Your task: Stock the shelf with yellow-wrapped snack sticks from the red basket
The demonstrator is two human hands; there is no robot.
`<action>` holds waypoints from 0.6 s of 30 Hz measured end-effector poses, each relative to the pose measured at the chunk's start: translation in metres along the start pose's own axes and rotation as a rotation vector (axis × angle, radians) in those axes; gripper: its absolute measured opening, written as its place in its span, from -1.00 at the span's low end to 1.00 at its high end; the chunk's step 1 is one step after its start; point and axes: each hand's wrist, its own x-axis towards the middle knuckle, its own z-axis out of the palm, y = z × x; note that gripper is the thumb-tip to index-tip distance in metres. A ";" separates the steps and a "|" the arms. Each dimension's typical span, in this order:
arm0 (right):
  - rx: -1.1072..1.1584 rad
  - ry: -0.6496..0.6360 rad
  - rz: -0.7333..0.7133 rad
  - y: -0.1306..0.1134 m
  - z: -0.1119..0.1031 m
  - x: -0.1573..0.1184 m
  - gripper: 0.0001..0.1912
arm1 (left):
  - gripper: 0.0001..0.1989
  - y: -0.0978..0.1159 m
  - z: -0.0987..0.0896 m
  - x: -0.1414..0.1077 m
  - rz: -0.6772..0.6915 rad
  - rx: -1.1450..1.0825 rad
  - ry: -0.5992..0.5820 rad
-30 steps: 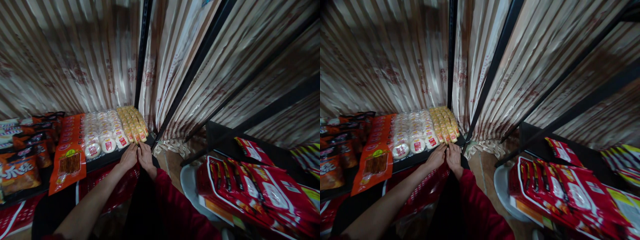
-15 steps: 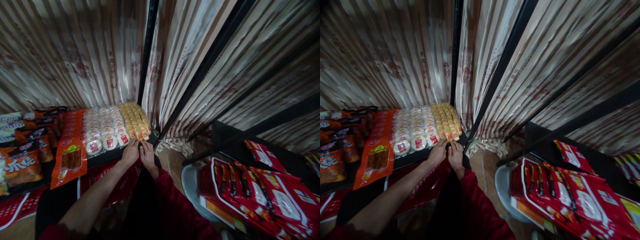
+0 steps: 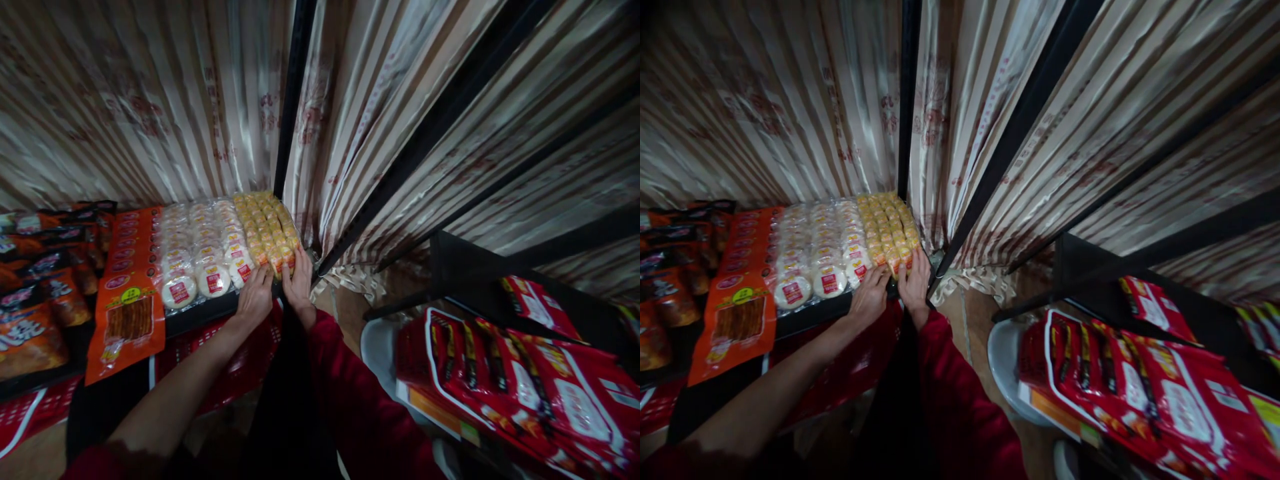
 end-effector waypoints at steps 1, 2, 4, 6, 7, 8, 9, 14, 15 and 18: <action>-0.013 -0.004 -0.004 0.000 0.003 0.001 -0.45 | -0.53 -0.001 0.000 0.001 0.001 0.002 -0.001; -0.028 -0.005 -0.008 0.000 0.007 0.001 -0.43 | -0.54 -0.001 0.000 0.001 0.000 0.002 -0.001; -0.063 0.002 -0.012 0.000 0.012 -0.001 -0.40 | -0.55 -0.002 0.000 0.000 -0.010 -0.001 0.007; -0.094 0.015 -0.013 -0.001 0.015 -0.004 -0.39 | -0.55 -0.002 0.001 -0.001 -0.015 -0.009 0.014; -0.105 0.022 -0.014 -0.001 0.016 -0.004 -0.38 | -0.54 -0.002 0.001 -0.002 -0.014 -0.012 0.015; -0.113 0.026 -0.015 -0.002 0.016 -0.005 -0.38 | -0.53 -0.001 0.001 -0.002 -0.011 -0.015 0.015; -0.120 0.028 -0.017 -0.002 0.017 -0.006 -0.38 | -0.52 -0.001 0.002 -0.003 -0.005 -0.018 0.014; -0.171 0.024 -0.018 -0.006 0.018 -0.006 -0.41 | -0.51 -0.003 0.009 -0.003 0.016 -0.027 0.032; -0.179 0.025 -0.019 -0.006 0.018 -0.006 -0.42 | -0.51 -0.004 0.011 -0.003 0.020 -0.027 0.041; -0.197 0.025 -0.023 -0.007 0.017 -0.006 -0.43 | -0.51 -0.008 0.018 -0.005 0.040 -0.027 0.073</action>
